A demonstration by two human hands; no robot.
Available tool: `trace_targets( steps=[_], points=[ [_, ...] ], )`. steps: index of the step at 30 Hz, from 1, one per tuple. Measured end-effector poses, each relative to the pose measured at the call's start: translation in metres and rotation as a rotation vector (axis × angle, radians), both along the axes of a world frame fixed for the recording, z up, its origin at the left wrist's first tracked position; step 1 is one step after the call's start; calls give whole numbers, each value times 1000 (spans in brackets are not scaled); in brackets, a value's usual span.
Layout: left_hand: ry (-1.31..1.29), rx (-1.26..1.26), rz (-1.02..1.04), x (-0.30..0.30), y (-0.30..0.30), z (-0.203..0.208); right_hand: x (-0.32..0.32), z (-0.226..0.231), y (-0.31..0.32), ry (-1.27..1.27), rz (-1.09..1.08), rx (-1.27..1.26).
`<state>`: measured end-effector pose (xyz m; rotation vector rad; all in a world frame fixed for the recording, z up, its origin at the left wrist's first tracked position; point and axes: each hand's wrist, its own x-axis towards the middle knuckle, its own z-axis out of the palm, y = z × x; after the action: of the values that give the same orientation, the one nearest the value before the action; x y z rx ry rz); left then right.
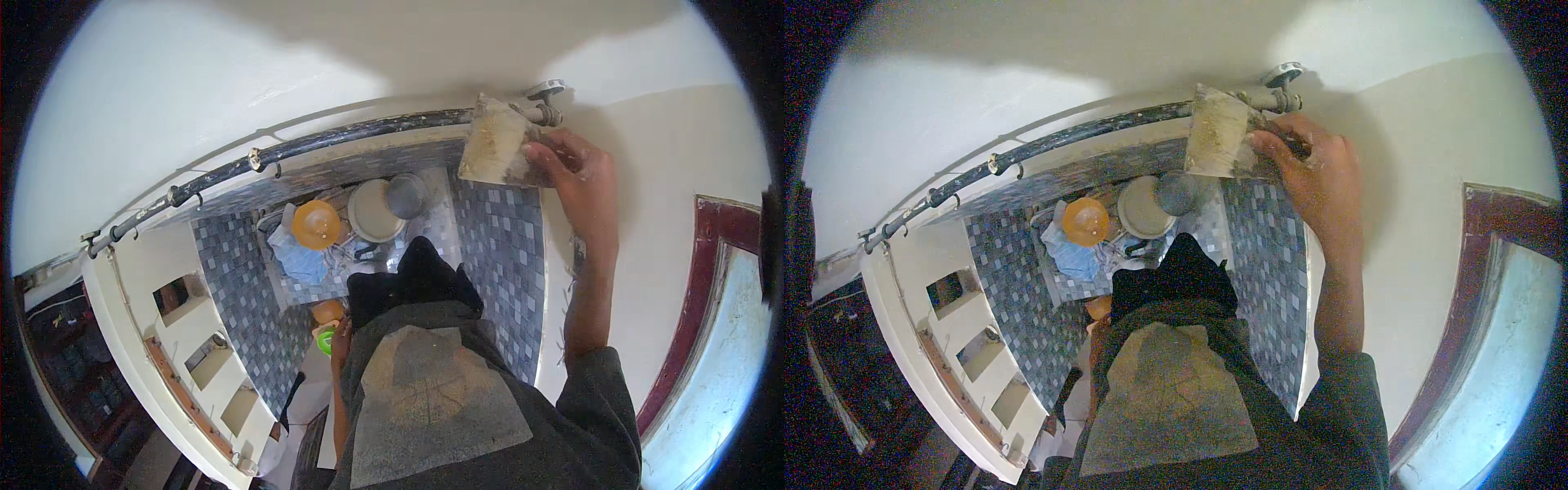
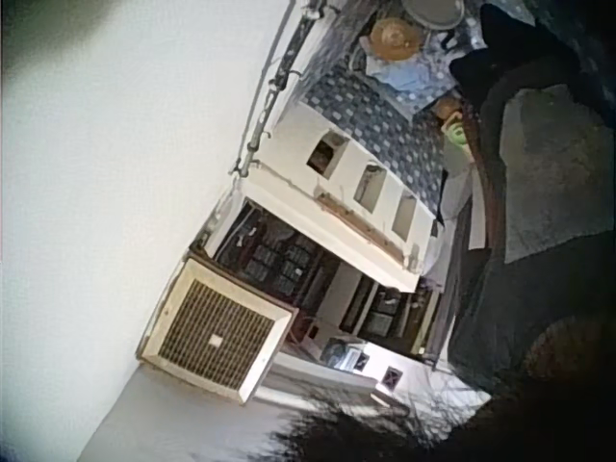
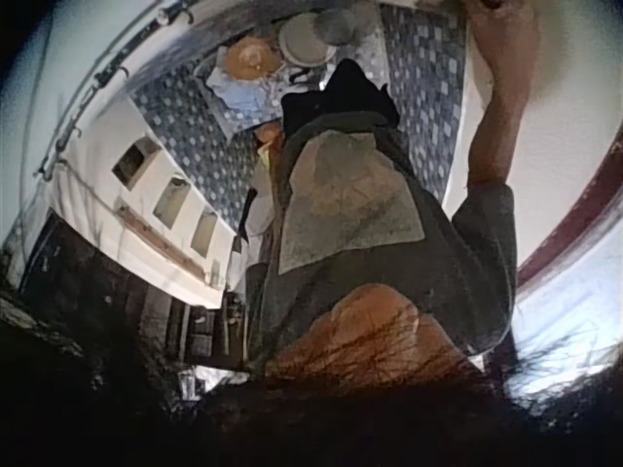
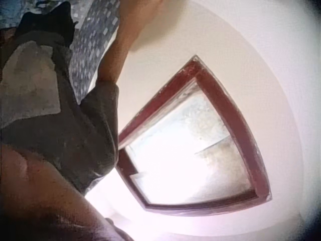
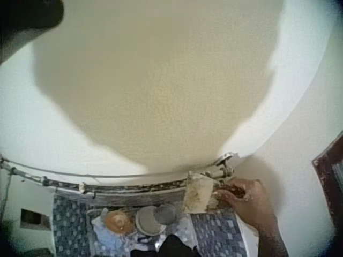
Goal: The person applies and smooths plaster along the top edges of the tiled wall, window frame, and overhead rod using a putty knife.
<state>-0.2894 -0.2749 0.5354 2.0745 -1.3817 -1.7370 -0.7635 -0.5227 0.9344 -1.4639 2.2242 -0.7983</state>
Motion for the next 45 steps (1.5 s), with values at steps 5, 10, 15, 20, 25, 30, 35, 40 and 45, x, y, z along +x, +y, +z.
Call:
trace_targets(
  steps=[5,10,15,20,25,30,35,40,45],
  points=[
    [18,19,-4,-4,3,4,-11,9,-2,-45,-44,135],
    [32,34,9,-14,-2,5,9,7,-9,134,27,42],
    [68,-65,84,-10,17,-24,6,22,-15,-77,-39,181],
    [98,62,174,-38,-11,2,-22,9,-8,-9,43,79],
    [-62,-153,4,-38,14,-20,15,8,-17,83,131,131],
    [47,150,271,-66,-12,24,12,-25,-17,-54,180,-5],
    [-188,-425,-67,-82,-7,51,58,-35,-21,-54,160,30],
    [-190,-65,333,-102,-33,109,114,-42,-45,-46,366,-113],
    [-51,-210,348,-63,8,51,113,-14,-50,-33,320,18]
  ],
)
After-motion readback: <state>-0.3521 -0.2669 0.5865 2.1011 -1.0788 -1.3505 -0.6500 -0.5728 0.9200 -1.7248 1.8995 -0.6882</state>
